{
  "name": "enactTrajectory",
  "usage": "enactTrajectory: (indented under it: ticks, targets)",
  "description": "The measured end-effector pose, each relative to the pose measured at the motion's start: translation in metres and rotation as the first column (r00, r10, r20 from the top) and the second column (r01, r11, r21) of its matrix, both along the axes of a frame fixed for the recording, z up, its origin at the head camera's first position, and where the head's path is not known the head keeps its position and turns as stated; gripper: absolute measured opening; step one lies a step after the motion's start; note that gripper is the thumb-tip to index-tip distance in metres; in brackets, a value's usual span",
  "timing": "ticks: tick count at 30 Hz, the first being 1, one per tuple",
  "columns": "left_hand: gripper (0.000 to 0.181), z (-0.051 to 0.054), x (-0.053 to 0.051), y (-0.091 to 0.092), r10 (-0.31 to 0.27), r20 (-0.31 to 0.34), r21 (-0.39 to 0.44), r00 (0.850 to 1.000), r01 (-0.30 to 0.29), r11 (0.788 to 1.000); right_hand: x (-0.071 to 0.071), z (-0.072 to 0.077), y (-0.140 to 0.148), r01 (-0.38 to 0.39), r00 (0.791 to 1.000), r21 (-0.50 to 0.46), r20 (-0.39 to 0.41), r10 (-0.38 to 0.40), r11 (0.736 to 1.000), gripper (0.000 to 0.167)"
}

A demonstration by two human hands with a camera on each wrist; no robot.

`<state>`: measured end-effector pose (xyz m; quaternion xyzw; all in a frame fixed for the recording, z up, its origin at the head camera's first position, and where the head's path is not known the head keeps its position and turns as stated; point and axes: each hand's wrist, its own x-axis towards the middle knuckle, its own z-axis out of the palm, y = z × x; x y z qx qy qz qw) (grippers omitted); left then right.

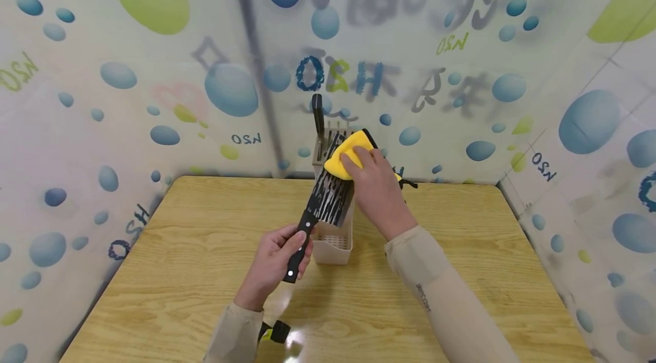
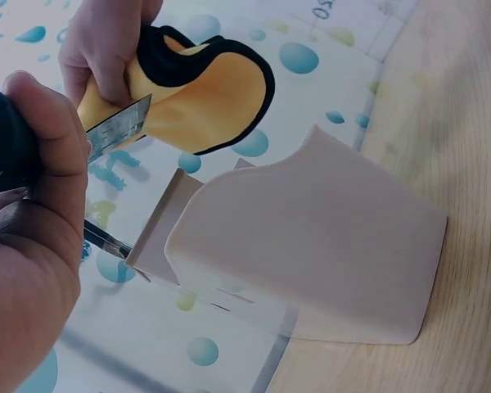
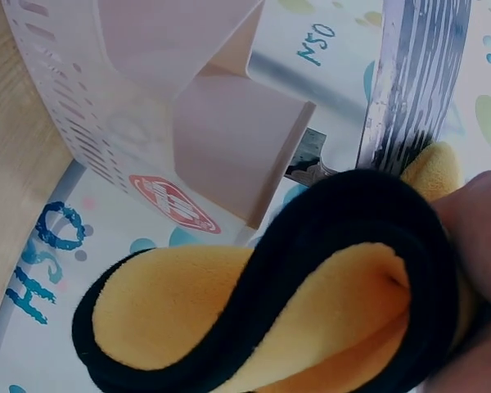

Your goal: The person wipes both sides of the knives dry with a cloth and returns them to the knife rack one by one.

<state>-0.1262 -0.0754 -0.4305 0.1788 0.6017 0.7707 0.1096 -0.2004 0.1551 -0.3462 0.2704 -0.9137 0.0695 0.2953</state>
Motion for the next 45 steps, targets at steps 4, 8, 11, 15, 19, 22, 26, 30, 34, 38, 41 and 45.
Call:
enactTrajectory:
  ticks: [4,8,11,15,19,22,26,30,34,38,41,45]
  targets:
    - [0.032,0.001,0.001,0.001,0.000,-0.007,-0.014,1.000,0.000,1.000,-0.003,0.004,-0.002,0.031,0.999,0.005,0.016,-0.031,1.000,0.045]
    - [0.032,0.003,0.002,0.001,-0.003,-0.004,-0.021,1.000,0.003,1.000,-0.005,0.008,-0.004,0.065,0.997,0.012,0.034,-0.065,0.998,0.044]
    - [0.031,0.003,0.002,0.001,-0.006,-0.004,-0.024,1.000,0.006,1.000,-0.007,0.010,-0.004,0.084,0.995,0.010,0.052,-0.085,0.996,0.044]
    - [0.031,0.002,0.002,0.000,-0.010,-0.005,-0.025,1.000,0.009,1.000,-0.009,0.013,-0.005,0.104,0.992,0.013,0.065,-0.104,0.995,0.044]
    - [0.031,0.002,0.003,-0.001,-0.010,-0.010,-0.021,1.000,0.010,1.000,-0.011,0.016,-0.005,0.116,0.991,0.010,0.072,-0.117,0.993,0.044]
    - [0.031,0.001,0.003,-0.002,-0.006,-0.023,-0.018,1.000,0.005,1.000,-0.011,0.017,-0.006,0.119,0.990,0.014,0.081,-0.119,0.993,0.046]
    - [0.034,0.000,0.002,-0.002,0.000,-0.043,-0.013,0.999,0.000,1.000,-0.009,0.017,-0.006,0.115,0.989,0.016,0.094,-0.116,0.993,0.048]
    - [0.035,0.001,0.002,-0.002,0.005,-0.054,-0.002,0.999,-0.005,1.000,-0.004,0.015,-0.007,0.111,0.989,0.014,0.097,-0.111,0.994,0.050]
    - [0.034,0.001,0.002,-0.002,0.009,-0.045,0.005,0.999,-0.009,1.000,0.000,0.012,-0.008,0.104,0.990,0.014,0.092,-0.105,0.994,0.051]
    - [0.034,0.002,0.002,-0.003,0.015,-0.022,0.007,1.000,-0.015,1.000,0.004,0.008,-0.009,0.096,0.992,0.015,0.086,-0.097,0.995,0.051]
    - [0.034,0.002,0.002,-0.004,0.019,-0.008,0.009,1.000,-0.019,1.000,0.007,0.006,-0.011,0.091,0.992,0.006,0.083,-0.091,0.996,0.052]
    - [0.034,0.002,0.002,-0.004,0.021,0.001,0.015,1.000,-0.021,1.000,0.011,0.002,-0.013,0.080,0.994,-0.010,0.076,-0.079,0.997,0.050]
